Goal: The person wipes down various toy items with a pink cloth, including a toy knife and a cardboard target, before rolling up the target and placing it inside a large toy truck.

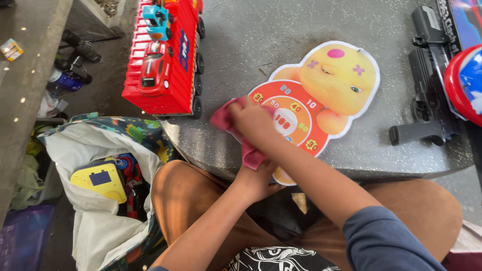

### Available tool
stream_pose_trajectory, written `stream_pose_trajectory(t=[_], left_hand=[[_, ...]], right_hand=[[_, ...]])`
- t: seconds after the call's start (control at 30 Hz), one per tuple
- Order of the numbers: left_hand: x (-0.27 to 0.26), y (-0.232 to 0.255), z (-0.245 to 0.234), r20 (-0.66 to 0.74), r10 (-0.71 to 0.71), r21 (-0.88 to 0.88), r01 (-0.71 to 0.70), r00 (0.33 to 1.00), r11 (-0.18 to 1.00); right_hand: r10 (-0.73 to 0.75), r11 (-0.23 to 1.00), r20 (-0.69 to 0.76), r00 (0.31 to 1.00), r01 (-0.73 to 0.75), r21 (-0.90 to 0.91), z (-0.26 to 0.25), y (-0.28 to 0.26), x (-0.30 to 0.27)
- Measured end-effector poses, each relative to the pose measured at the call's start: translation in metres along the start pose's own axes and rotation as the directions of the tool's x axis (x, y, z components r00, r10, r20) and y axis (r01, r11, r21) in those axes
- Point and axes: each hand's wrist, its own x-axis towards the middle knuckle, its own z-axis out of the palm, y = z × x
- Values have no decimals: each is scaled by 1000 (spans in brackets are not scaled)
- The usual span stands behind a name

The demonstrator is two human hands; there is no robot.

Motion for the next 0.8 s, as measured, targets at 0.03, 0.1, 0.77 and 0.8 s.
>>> stream_pose_trajectory(t=[0.03, 0.1, 0.77, 0.8], left_hand=[[-1, -1, 4, 52, -31, -60, 34, 998, 998], [1, 1, 8, 93, -70, 23, 68, 993, 997], [2, 19, -4, -80, -65, 429, 93, 995, 898], [1, 20, -5, -93, -52, 449, 88, 994, 889]], right_hand=[[-42, 999, 8, 999, 42, 7, 6, -10, 8], [-122, 992, 27, 992, 121, 23, 14, -22, 18], [-69, 821, -317, 946, -127, -557, -38, 111, 105], [-60, 846, -283, 957, -102, -523, -53, 108, 99]])
